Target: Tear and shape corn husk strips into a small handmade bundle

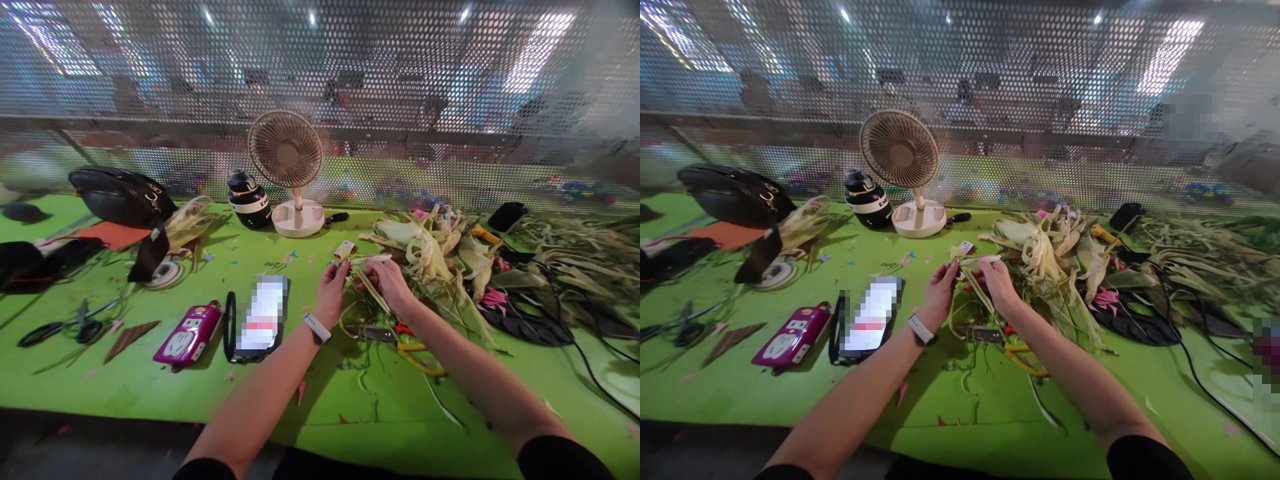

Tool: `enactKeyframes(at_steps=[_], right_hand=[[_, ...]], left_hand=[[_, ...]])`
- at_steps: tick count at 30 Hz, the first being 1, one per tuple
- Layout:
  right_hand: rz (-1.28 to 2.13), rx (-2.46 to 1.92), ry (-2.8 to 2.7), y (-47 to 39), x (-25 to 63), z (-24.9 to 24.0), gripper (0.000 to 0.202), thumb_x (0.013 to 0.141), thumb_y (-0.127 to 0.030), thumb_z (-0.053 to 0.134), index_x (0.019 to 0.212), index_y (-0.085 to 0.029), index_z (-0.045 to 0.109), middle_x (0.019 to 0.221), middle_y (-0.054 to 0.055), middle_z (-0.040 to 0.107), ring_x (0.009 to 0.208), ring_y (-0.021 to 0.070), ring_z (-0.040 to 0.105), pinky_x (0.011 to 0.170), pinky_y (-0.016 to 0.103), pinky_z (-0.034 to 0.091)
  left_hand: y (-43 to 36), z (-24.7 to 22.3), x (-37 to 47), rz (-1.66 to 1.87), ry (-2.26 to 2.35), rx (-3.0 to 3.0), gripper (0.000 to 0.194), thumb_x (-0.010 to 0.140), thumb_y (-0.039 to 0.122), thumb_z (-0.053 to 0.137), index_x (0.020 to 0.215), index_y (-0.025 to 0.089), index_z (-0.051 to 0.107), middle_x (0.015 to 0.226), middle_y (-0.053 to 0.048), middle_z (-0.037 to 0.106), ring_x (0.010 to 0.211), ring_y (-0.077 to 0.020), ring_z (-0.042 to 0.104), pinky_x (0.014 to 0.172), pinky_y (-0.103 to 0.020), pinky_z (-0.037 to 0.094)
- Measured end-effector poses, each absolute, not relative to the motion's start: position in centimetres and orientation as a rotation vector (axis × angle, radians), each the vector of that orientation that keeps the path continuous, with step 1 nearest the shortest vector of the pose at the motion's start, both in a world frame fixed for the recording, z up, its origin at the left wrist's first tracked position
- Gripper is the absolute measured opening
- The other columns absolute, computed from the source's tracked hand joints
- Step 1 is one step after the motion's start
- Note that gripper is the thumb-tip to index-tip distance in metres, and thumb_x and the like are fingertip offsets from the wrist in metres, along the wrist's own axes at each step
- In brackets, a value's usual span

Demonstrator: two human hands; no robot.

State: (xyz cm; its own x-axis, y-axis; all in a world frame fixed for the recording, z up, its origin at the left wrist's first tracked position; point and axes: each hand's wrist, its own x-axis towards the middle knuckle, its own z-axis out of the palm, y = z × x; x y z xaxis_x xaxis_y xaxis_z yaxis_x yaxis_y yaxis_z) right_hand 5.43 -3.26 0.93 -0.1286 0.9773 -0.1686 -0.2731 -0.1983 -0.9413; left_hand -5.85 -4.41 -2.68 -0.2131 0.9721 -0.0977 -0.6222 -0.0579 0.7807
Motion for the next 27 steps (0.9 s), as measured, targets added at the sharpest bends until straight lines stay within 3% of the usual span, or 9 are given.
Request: enactKeyframes(at_steps=[4,7,10,15,21,27], right_hand=[[1.654,-1.179,-1.026,-3.4,5.2,0.7,0.021,0.064,-0.02,0.058,0.084,-0.019,0.052,0.055,-0.003,0.064,0.039,0.013,0.057,0.043,0.025,0.05],[1.664,-1.22,-1.212,-3.3,5.5,0.1,0.022,0.066,-0.026,0.062,0.085,-0.019,0.052,0.055,-0.002,0.064,0.043,0.0147,0.059,0.046,0.027,0.05],[1.159,-1.139,-1.61,-3.1,6.1,-0.3,0.018,0.073,-0.031,0.061,0.085,-0.019,0.057,0.067,0.0,0.065,0.054,0.0154,0.062,0.054,0.028,0.051],[0.173,-0.962,-2.075,-2.9,6.9,-0.3,0.021,0.087,-0.023,0.05,0.102,-0.023,0.064,0.098,0.007,0.065,0.091,0.0194,0.062,0.081,0.031,0.051],[-0.234,-0.912,-2.252,-2.7,7.7,0.0,0.022,0.09,-0.022,0.05,0.103,-0.027,0.067,0.099,0.007,0.066,0.088,0.0178,0.06,0.074,0.027,0.05],[-0.142,-0.9,-2.269,-2.6,7.9,0.0,0.023,0.093,-0.022,0.043,0.102,-0.024,0.064,0.102,0.004,0.069,0.08,0.0135,0.064,0.067,0.022,0.048]], left_hand=[[-4.2,-2.5,-6.1,1.668,0.919,0.479,0.027,0.059,0.035,0.079,0.068,0.015,0.063,0.062,0.004,0.062,0.054,-0.005,0.05,0.054,-0.019,0.037],[-4.2,-2.2,-6.2,1.675,0.931,0.434,0.029,0.058,0.036,0.079,0.066,0.015,0.061,0.06,0.004,0.06,0.051,-0.0053,0.05,0.051,-0.02,0.036],[-4.4,-1.9,-6.1,1.659,0.924,0.424,0.029,0.056,0.035,0.08,0.068,0.015,0.062,0.062,0.003,0.063,0.054,-0.0062,0.053,0.054,-0.02,0.038],[-4.5,-2.1,-5.7,1.634,0.853,0.471,0.028,0.056,0.033,0.08,0.07,0.015,0.064,0.065,0.003,0.065,0.057,-0.0068,0.055,0.061,-0.021,0.04],[-4.5,-2.3,-5.6,1.565,0.823,0.474,0.032,0.053,0.034,0.082,0.074,0.014,0.066,0.066,0.001,0.067,0.058,-0.0098,0.059,0.062,-0.024,0.044],[-4.6,-2.3,-5.5,1.576,0.809,0.525,0.024,0.056,0.03,0.08,0.071,0.017,0.067,0.069,-0.003,0.069,0.063,-0.0151,0.063,0.065,-0.029,0.048]])
